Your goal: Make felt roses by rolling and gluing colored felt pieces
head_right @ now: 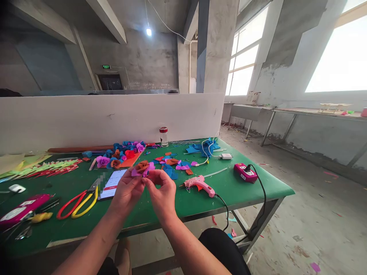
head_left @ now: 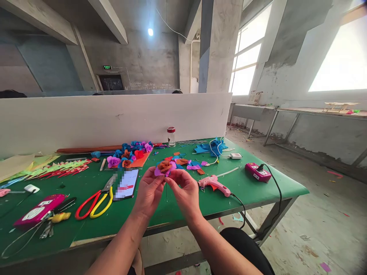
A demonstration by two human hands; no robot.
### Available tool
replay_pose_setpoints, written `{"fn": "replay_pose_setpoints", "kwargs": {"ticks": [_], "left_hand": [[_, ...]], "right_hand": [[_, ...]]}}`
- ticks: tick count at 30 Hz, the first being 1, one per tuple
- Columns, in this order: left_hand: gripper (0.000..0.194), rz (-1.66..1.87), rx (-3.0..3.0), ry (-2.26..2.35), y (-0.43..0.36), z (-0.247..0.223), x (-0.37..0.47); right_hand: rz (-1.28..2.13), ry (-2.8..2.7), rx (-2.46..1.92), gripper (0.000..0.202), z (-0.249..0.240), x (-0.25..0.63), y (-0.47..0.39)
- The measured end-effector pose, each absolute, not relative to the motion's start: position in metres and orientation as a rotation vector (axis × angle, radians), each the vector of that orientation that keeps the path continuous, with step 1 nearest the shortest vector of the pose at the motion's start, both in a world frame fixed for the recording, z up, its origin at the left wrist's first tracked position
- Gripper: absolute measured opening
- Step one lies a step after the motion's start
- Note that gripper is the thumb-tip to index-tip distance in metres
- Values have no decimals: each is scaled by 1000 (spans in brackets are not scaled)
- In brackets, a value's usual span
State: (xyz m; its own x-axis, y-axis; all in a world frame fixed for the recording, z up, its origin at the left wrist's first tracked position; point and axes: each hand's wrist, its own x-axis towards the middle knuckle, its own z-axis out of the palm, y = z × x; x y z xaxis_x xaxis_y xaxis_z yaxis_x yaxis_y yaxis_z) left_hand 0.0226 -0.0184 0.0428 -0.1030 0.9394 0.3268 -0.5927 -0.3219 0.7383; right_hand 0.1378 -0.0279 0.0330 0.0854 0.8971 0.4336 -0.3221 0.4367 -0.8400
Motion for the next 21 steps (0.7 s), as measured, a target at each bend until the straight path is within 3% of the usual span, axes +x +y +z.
{"fn": "replay_pose_setpoints", "kwargs": {"ticks": [9,21], "left_hand": [[32,1723,1034,628,-26,46,21],[20,1533,1605,910,-41,52,4]], "right_hand": [[1010,-1138,-546,21,25,140,-26],[967,-1239,-308,11,14,153,-14]]}}
